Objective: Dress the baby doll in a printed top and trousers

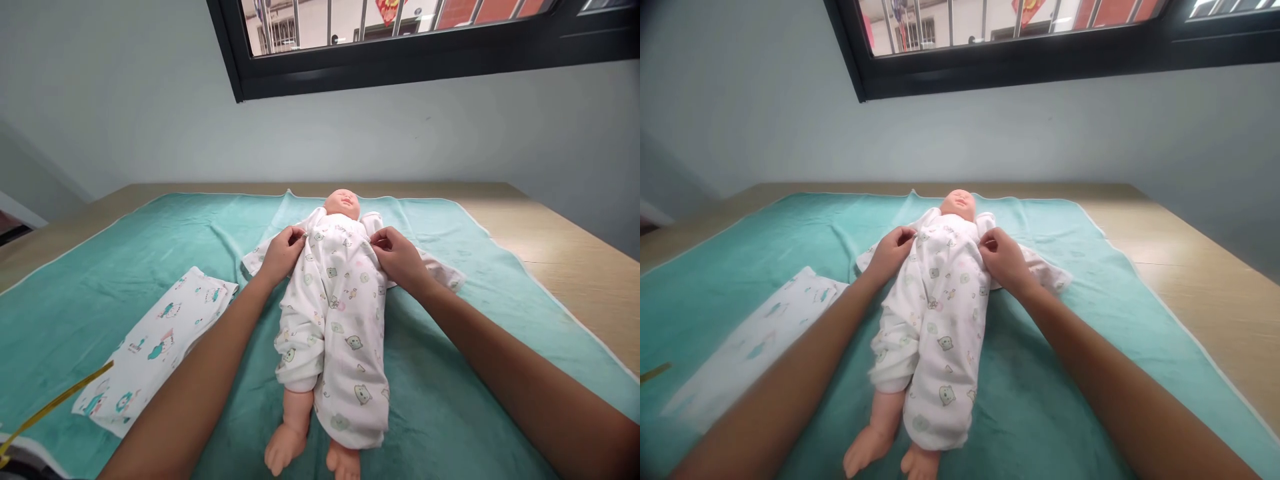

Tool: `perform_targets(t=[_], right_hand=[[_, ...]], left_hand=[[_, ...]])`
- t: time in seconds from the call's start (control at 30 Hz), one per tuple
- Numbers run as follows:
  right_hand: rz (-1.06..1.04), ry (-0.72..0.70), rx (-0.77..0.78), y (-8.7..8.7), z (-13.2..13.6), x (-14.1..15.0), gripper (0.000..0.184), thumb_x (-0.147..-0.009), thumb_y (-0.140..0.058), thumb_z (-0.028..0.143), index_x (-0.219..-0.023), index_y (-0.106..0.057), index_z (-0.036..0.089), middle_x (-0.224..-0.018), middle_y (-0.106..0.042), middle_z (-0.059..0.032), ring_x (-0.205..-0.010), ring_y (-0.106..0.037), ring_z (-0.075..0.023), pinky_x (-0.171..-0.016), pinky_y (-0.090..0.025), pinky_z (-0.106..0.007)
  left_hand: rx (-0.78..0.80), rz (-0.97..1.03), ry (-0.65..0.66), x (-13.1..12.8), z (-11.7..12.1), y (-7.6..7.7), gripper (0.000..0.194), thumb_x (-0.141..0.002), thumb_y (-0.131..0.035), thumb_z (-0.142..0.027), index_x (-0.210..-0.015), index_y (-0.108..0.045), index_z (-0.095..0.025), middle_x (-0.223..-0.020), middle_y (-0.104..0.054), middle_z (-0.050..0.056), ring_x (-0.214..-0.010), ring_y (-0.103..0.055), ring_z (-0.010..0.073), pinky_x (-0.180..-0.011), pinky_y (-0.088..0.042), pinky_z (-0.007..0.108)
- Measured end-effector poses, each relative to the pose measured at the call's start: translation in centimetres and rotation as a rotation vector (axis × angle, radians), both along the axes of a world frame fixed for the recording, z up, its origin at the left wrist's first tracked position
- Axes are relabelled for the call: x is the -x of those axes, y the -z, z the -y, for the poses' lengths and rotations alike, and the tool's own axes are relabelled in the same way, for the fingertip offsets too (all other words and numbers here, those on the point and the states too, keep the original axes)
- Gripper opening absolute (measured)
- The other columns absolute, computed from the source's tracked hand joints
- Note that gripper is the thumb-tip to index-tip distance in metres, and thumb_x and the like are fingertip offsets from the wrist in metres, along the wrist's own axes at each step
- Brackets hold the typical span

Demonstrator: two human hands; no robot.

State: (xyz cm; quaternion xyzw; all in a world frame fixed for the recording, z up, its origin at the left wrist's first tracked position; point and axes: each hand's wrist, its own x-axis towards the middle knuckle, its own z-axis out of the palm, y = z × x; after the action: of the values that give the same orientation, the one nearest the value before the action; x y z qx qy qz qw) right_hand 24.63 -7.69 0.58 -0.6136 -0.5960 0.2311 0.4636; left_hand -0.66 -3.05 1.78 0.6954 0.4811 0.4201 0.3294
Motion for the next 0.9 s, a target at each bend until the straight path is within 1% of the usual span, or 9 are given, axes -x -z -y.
perform_targets(t=[0.1, 0.17, 0.3, 0.4, 0.5, 0.6, 0.63, 0.77, 0.9], right_hand=[[0.187, -0.026, -0.222, -1.4, 1.0, 0.9, 0.010, -0.082, -0.056, 0.024, -0.091, -0.057, 0.020, -0.101, -0.060, -0.0063, -0.088, -0.059, -0.0184, -0.070, -0.046, -0.030], [0.367, -0.057, -0.320, -3.0, 2.2, 1.7, 0.008, -0.089, -0.052, 0.026, -0.085, -0.056, 0.020, -0.099, -0.059, -0.0062, -0.083, -0.057, -0.0166, -0.067, -0.043, -0.029], [0.715, -0.222, -0.093, -6.2, 4.7, 3.5, 0.040, -0.095, -0.048, 0.046, -0.065, -0.045, 0.020, -0.064, -0.053, 0.0009, -0.052, -0.040, -0.0106, -0.051, -0.027, -0.027], [0.822, -0.265, 0.008, -7.1, 5.8, 4.3, 0.046, -0.093, -0.050, 0.050, -0.061, -0.042, 0.019, -0.055, -0.049, 0.0023, -0.047, -0.034, -0.0093, -0.049, -0.020, -0.027], [0.876, -0.292, 0.009, -6.7, 5.9, 4.5, 0.043, -0.094, -0.047, 0.039, -0.058, -0.036, 0.018, -0.051, -0.044, 0.0025, -0.046, -0.029, -0.0088, -0.050, -0.016, -0.029], [0.905, -0.326, -0.009, -6.4, 5.6, 4.3, 0.039, -0.092, -0.047, 0.029, -0.057, -0.031, 0.018, -0.048, -0.037, 0.0030, -0.047, -0.023, -0.0089, -0.051, -0.014, -0.031], [0.907, -0.327, -0.015, -6.4, 5.6, 4.3, 0.038, -0.090, -0.047, 0.026, -0.057, -0.031, 0.018, -0.048, -0.036, 0.0031, -0.047, -0.023, -0.0090, -0.052, -0.013, -0.031], [0.881, -0.366, -0.049, -7.4, 7.0, 5.2, 0.037, -0.090, -0.050, 0.025, -0.056, -0.035, 0.018, -0.049, -0.038, 0.0032, -0.048, -0.024, -0.0086, -0.053, -0.014, -0.031], [0.876, -0.733, -0.047, -7.3, 10.8, 7.8, 0.035, -0.092, -0.058, 0.038, -0.064, -0.052, 0.018, -0.062, -0.056, 0.0006, -0.053, -0.043, -0.0101, -0.053, -0.021, -0.028]], left_hand=[[0.022, -0.213, 0.019, 0.8, 0.5, -1.5, 0.015, -0.087, -0.054, -0.033, -0.084, -0.060, -0.019, -0.091, -0.068, 0.002, -0.081, -0.061, 0.0172, -0.071, -0.045, 0.027], [0.046, -0.418, 0.015, 1.3, 1.1, -3.4, 0.019, -0.087, -0.053, -0.036, -0.076, -0.057, -0.020, -0.082, -0.067, 0.002, -0.071, -0.058, 0.0171, -0.062, -0.040, 0.028], [0.127, -0.723, 0.179, 2.0, 3.8, -7.7, 0.031, -0.088, -0.052, -0.046, -0.069, -0.056, -0.022, -0.071, -0.063, 0.002, -0.057, -0.052, 0.0157, -0.050, -0.032, 0.028], [0.156, -0.853, 0.331, 2.5, 7.7, -9.5, 0.032, -0.086, -0.057, -0.049, -0.069, -0.056, -0.023, -0.066, -0.060, -0.001, -0.053, -0.048, 0.0144, -0.046, -0.029, 0.028], [0.095, -0.866, 0.375, 3.6, 12.6, -8.6, 0.023, -0.089, -0.057, -0.040, -0.074, -0.056, -0.023, -0.070, -0.061, -0.003, -0.058, -0.052, 0.0138, -0.048, -0.033, 0.026], [-0.013, -0.805, 0.394, 5.2, 16.9, -6.0, 0.008, -0.093, -0.055, -0.032, -0.095, -0.060, -0.026, -0.092, -0.066, -0.002, -0.074, -0.061, 0.0143, -0.058, -0.044, 0.024], [-0.073, -0.778, 0.395, 5.8, 18.0, -5.0, 0.014, -0.094, -0.055, -0.029, -0.106, -0.059, -0.027, -0.102, -0.066, 0.000, -0.080, -0.063, 0.0147, -0.062, -0.047, 0.024], [-0.375, -0.686, 0.304, 7.1, 20.1, -2.0, 0.026, -0.095, -0.051, -0.017, -0.121, -0.055, -0.023, -0.117, -0.063, 0.008, -0.100, -0.064, 0.0174, -0.079, -0.053, 0.027], [-0.597, -0.668, 0.229, 7.2, 20.7, -0.5, 0.026, -0.094, -0.051, -0.012, -0.118, -0.058, -0.018, -0.111, -0.065, 0.011, -0.100, -0.064, 0.0202, -0.080, -0.054, 0.032]])
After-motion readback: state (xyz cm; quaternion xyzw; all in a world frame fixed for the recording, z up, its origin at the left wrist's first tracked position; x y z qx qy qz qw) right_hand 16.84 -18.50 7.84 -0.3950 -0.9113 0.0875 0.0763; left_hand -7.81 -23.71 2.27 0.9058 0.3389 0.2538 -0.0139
